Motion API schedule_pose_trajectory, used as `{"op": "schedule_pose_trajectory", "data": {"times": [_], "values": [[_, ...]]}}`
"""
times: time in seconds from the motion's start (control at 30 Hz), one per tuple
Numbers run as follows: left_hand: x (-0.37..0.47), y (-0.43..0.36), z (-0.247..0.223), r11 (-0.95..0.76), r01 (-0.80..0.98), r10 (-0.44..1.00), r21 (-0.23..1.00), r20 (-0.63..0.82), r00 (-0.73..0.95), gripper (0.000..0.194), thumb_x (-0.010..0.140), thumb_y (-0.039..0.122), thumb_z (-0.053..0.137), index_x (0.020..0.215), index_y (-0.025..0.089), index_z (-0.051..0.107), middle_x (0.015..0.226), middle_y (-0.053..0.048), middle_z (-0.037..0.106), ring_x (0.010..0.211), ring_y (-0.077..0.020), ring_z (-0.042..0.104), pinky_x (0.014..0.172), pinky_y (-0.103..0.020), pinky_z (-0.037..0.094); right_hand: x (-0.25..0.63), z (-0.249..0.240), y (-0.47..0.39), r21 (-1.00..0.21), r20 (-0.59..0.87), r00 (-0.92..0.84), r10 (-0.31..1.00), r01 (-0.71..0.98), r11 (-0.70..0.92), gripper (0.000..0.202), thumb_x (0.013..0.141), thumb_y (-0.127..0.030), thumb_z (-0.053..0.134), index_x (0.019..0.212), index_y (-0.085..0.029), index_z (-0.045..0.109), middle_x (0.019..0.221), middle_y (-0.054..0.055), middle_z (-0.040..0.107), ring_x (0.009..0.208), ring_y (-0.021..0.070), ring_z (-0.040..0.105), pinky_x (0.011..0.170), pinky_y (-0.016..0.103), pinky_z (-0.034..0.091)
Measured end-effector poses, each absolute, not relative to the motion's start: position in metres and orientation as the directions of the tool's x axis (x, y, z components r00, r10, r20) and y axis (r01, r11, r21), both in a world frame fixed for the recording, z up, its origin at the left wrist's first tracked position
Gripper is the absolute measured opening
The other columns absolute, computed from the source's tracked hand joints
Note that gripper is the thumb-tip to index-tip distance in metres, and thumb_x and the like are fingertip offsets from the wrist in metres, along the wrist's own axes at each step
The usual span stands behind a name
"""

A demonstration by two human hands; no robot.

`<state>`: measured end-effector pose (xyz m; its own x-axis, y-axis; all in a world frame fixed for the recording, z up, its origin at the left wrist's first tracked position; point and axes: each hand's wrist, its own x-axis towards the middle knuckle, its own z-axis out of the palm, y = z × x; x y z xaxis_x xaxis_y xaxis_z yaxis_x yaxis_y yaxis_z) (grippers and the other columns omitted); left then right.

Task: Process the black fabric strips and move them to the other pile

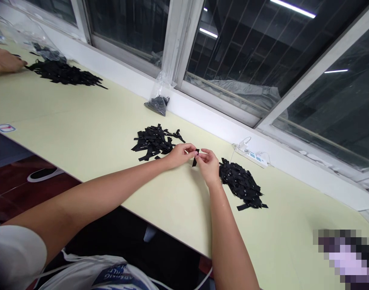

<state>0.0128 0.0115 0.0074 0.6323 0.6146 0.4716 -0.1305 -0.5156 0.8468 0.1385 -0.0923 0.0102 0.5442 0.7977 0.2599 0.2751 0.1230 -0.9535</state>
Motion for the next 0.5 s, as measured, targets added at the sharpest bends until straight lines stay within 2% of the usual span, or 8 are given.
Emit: {"op": "schedule_pose_trajectory", "data": {"times": [0.17,0.27,0.4,0.5], "values": [[0.0145,0.0128,0.0062,-0.482,-0.152,0.635,0.863,0.464,0.617,0.015,0.083,0.030,0.063,0.084,0.015,0.064,0.080,-0.001,0.066,0.077,-0.0135,0.057,0.076,-0.029,0.046,0.1402,0.0111,-0.0928,-0.967,0.232,0.603,0.763,0.225,0.117,0.053,0.063,-0.044,0.082,0.104,-0.020,0.059,0.086,0.003,0.070,0.075,0.0163,0.064,0.075,0.033,0.051],[0.0140,0.0133,0.0051,-0.475,-0.120,0.635,0.872,0.434,0.639,0.013,0.081,0.029,0.064,0.080,0.015,0.064,0.076,0.000,0.063,0.074,-0.0133,0.055,0.074,-0.029,0.044,0.1402,0.0121,-0.0919,-0.972,0.232,0.656,0.719,0.187,0.143,0.054,0.062,-0.042,0.082,0.104,-0.020,0.057,0.087,0.002,0.070,0.076,0.0162,0.064,0.078,0.034,0.052],[0.0137,0.0111,0.0026,-0.397,-0.102,0.568,0.912,0.332,0.753,0.014,0.080,0.029,0.064,0.081,0.015,0.066,0.074,0.000,0.064,0.070,-0.0127,0.055,0.070,-0.028,0.043,0.1382,0.0138,-0.0904,-0.979,0.205,0.726,0.657,0.140,0.151,0.057,0.058,-0.038,0.084,0.105,-0.020,0.056,0.079,-0.001,0.067,0.074,0.0164,0.065,0.081,0.034,0.054],[0.0138,0.0087,-0.0009,-0.376,-0.112,0.507,0.920,0.306,0.806,0.015,0.079,0.029,0.065,0.080,0.014,0.067,0.074,-0.001,0.065,0.069,-0.0123,0.056,0.068,-0.027,0.043,0.1342,0.0136,-0.0900,-0.983,0.171,0.734,0.658,0.082,0.164,0.065,0.055,-0.034,0.086,0.110,-0.021,0.053,0.079,-0.002,0.068,0.076,0.0168,0.067,0.081,0.034,0.054]]}}
